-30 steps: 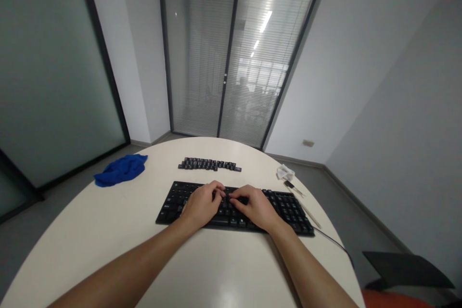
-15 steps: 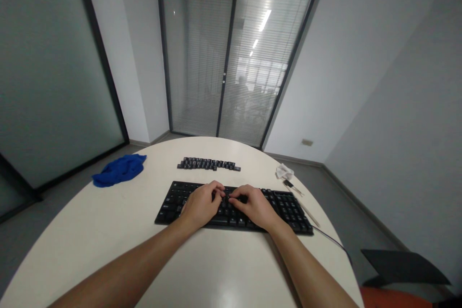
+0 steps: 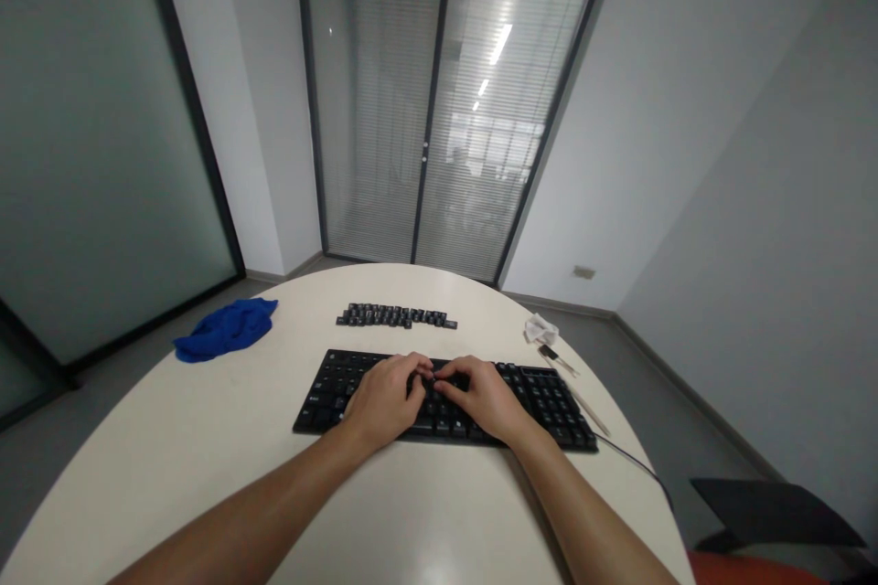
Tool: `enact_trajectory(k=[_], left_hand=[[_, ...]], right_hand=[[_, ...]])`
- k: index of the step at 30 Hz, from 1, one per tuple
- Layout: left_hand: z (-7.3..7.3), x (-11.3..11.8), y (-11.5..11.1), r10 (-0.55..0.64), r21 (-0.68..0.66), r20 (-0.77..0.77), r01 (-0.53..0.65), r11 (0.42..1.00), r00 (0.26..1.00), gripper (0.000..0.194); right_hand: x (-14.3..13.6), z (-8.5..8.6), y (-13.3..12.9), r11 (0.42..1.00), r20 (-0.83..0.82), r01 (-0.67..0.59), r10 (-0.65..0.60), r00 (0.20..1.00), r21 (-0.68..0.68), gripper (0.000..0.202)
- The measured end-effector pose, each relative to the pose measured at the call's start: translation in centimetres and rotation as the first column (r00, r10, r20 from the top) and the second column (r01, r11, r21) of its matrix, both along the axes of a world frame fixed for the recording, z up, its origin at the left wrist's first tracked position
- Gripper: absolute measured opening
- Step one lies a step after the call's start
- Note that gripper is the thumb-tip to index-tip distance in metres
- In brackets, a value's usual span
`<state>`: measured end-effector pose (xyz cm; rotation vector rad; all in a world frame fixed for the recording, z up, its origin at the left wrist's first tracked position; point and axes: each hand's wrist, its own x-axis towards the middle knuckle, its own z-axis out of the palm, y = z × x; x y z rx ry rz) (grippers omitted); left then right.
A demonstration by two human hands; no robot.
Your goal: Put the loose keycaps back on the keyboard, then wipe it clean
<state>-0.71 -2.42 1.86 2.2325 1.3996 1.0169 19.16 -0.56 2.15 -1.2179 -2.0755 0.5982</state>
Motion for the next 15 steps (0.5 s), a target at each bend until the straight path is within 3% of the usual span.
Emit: enact_trajectory(k=[8, 15], left_hand=[[-0.02, 0.00, -0.11, -0.020, 0.022, -0.033, 0.020, 1.000, 0.999, 0.025], [0.13, -0.01, -0.35, -0.022, 0.031, -0.055, 0.023, 0.999, 0.998, 0.024]], right_hand=[[0.43, 0.08, 0.16, 0.992, -0.063, -0.124, 0.123, 0.990, -0.010, 0.005], [0.41, -0.05, 0.13, 0.998, -0.032, -0.058, 0.058, 0.998, -0.007, 0.012]])
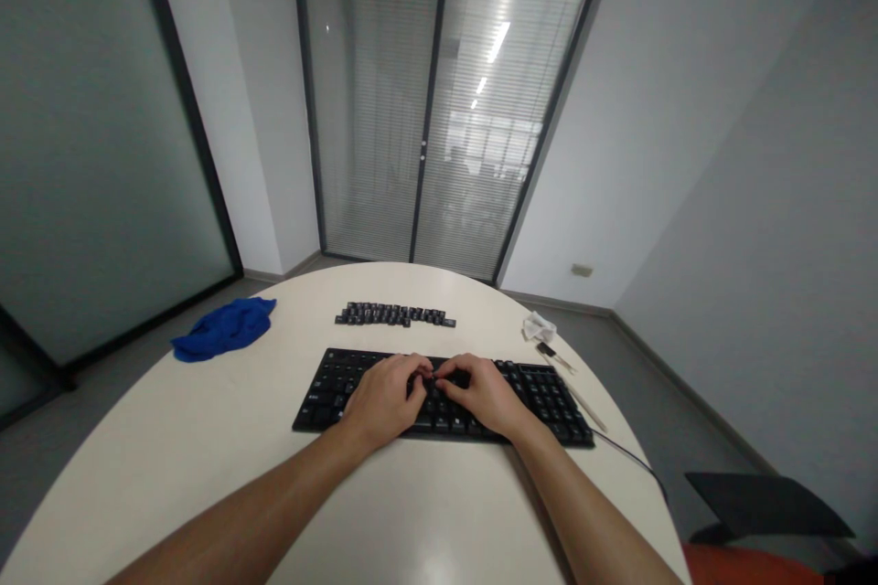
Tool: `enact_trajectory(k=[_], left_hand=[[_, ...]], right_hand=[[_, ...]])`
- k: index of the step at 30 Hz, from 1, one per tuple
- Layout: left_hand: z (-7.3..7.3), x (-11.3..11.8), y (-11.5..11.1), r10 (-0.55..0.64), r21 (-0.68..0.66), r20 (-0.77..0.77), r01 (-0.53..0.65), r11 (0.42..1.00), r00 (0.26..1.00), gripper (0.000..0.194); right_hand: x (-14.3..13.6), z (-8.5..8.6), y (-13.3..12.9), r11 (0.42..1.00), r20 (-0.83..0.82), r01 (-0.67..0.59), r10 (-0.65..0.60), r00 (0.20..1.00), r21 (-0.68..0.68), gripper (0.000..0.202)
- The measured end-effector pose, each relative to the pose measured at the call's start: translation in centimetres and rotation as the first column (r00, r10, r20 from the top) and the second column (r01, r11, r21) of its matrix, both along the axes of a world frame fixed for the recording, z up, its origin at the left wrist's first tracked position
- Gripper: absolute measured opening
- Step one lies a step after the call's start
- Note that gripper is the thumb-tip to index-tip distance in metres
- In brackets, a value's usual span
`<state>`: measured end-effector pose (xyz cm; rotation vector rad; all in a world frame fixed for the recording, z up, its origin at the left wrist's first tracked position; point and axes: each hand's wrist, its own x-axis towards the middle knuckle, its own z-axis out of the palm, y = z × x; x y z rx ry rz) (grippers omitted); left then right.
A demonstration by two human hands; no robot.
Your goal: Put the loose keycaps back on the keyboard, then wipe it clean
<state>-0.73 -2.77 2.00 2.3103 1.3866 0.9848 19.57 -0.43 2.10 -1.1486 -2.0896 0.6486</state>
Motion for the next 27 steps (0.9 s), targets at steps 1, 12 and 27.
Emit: enact_trajectory(k=[1, 12, 27], left_hand=[[0.04, 0.01, -0.02, -0.001, -0.003, 0.002, 0.001, 1.000, 1.000, 0.024], [0.03, 0.00, 0.16, 0.044, -0.059, 0.054, -0.041, 0.997, 0.998, 0.024], [-0.21, -0.04, 0.25, 0.049, -0.060, 0.053, -0.046, 0.997, 0.997, 0.025]], right_hand=[[-0.03, 0.01, -0.01, 1.000, 0.001, 0.002, -0.002, 1.000, -0.001, 0.013], [-0.16, -0.18, 0.27, 0.998, -0.044, 0.010, -0.012, 0.999, -0.055, 0.012], [0.01, -0.05, -0.13, 0.994, 0.037, -0.068, 0.065, 0.997, 0.087, 0.023]])
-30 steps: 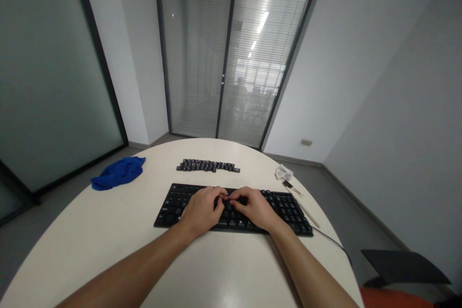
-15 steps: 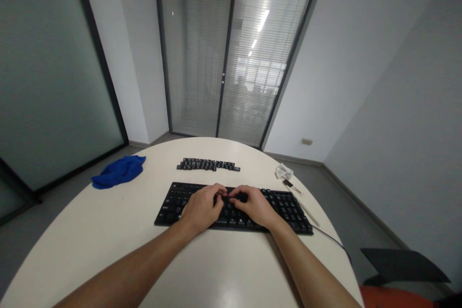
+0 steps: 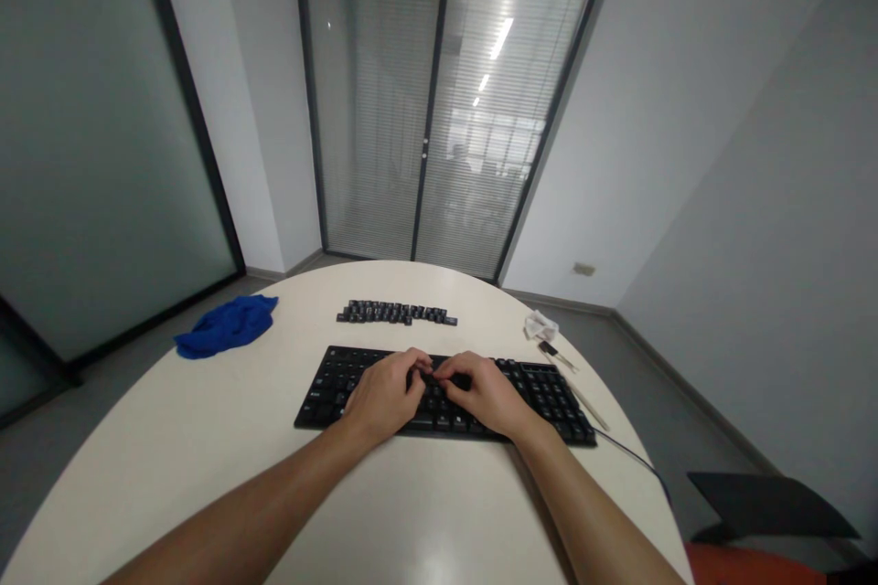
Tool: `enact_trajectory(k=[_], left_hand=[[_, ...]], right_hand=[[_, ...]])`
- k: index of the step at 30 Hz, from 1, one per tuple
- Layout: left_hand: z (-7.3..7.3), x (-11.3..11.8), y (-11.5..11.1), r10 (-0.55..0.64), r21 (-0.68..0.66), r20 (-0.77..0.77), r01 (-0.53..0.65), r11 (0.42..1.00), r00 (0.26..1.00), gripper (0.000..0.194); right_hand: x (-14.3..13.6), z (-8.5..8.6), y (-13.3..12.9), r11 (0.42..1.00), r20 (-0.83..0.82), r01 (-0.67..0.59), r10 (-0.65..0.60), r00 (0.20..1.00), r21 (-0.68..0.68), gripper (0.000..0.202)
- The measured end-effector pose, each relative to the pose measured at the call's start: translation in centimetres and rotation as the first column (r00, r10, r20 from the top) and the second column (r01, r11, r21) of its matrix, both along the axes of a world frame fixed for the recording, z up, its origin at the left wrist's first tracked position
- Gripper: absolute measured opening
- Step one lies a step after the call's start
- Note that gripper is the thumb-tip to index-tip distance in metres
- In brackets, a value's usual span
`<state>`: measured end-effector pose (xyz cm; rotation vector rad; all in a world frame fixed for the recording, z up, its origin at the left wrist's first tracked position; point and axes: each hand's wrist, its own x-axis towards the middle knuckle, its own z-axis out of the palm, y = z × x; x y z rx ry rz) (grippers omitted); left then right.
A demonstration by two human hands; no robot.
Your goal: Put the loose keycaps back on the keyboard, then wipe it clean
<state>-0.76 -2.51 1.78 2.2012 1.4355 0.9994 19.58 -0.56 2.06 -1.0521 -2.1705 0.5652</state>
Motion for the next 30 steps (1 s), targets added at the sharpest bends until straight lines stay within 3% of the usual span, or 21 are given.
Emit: enact_trajectory(k=[5, 12, 23, 30], left_hand=[[0.02, 0.05, -0.09, 0.001, 0.015, -0.025, 0.000, 1.000, 1.000, 0.026], [0.20, 0.02, -0.13, 0.003, -0.015, 0.005, -0.002, 1.000, 1.000, 0.025], [-0.25, -0.06, 0.48, 0.129, -0.090, 0.078, -0.122, 0.988, 0.989, 0.022], [-0.04, -0.04, 0.15, 0.060, -0.031, 0.045, -0.059, 0.998, 0.997, 0.024]], right_hand=[[-0.24, 0.04, -0.09, 0.999, 0.029, 0.032, -0.033, 0.999, 0.026, 0.021], [-0.29, -0.04, 0.08, 0.996, -0.005, 0.067, -0.067, 0.998, -0.057, 0.013], [-0.22, -0.21, 0.36, 0.997, -0.089, 0.011, -0.018, 0.996, -0.080, 0.010], [-0.10, -0.13, 0.30, 1.000, -0.005, -0.022, 0.022, 1.000, -0.008, 0.020]])
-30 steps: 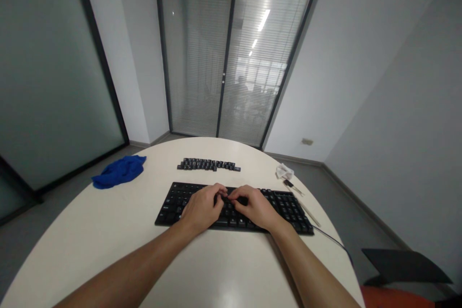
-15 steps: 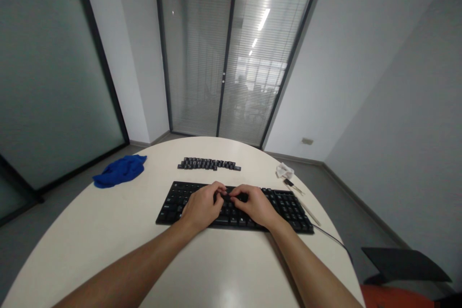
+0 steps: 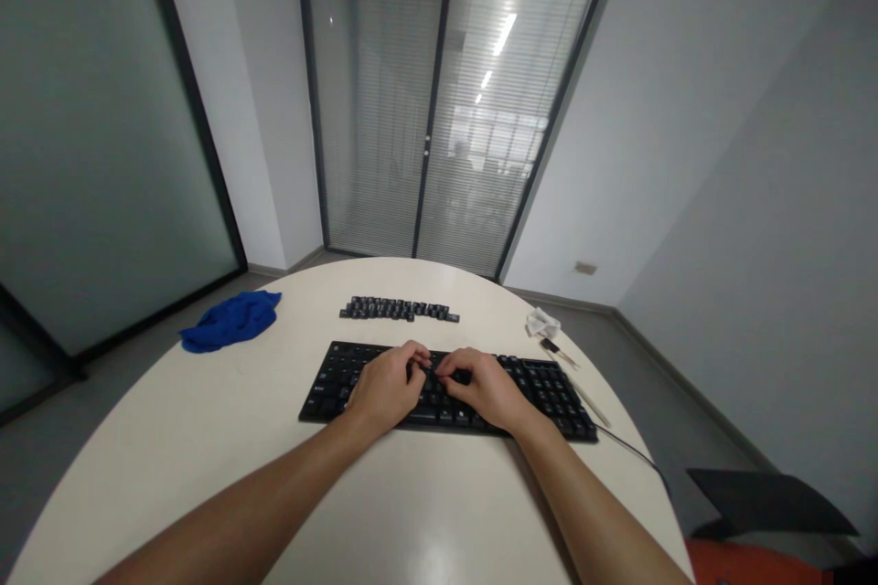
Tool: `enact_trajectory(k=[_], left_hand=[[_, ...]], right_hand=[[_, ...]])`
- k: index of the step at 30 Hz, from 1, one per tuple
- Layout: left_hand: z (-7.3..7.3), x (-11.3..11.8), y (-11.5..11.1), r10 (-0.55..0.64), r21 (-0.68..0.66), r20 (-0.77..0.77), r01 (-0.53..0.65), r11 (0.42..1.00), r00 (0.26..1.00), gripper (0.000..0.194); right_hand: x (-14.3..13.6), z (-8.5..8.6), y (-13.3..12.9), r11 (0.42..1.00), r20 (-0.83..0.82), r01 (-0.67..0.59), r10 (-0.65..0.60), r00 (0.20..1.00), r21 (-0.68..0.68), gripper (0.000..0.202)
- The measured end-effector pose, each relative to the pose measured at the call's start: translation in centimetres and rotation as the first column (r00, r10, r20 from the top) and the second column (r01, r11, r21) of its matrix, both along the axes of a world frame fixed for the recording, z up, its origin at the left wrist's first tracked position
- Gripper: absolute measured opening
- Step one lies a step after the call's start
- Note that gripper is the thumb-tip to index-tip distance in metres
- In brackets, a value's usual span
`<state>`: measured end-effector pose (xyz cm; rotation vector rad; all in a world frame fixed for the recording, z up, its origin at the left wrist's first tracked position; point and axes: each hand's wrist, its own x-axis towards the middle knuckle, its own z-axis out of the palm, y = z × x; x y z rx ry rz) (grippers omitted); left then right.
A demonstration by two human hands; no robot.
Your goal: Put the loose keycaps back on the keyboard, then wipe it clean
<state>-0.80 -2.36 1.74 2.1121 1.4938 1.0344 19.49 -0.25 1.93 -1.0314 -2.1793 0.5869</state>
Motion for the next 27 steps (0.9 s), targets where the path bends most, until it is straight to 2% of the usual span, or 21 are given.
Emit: enact_trajectory(k=[4, 9, 16, 21, 27], left_hand=[[0.1, 0.0, -0.4, -0.043, 0.074, -0.088, 0.050, 0.996, 0.995, 0.025], [0.0, 0.0, -0.6, -0.085, 0.156, -0.197, 0.117, 0.981, 0.977, 0.026], [0.4, 0.2, -0.9, -0.120, 0.235, -0.387, 0.223, 0.946, 0.914, 0.021], [1.0, 0.4, -1.2, -0.145, 0.211, -0.513, 0.288, 0.934, 0.846, 0.018], [1.7, 0.5, -1.2, -0.137, 0.150, -0.538, 0.254, 0.955, 0.832, 0.019]], right_hand=[[0.1, 0.3, -0.1, 1.000, 0.045, 0.019, -0.020, 0.999, 0.006, 0.020], [0.1, 0.3, -0.2, 0.997, -0.008, 0.058, -0.058, 0.998, -0.052, 0.019], [0.5, 0.2, -0.2, 0.997, 0.088, 0.033, -0.039, 0.995, 0.068, 0.019], [0.4, 0.4, -0.2, 0.998, 0.082, -0.007, 0.001, 0.997, 0.070, 0.019], [0.4, 0.5, -0.2, 0.999, 0.075, -0.019, 0.016, 0.997, 0.041, 0.017]])
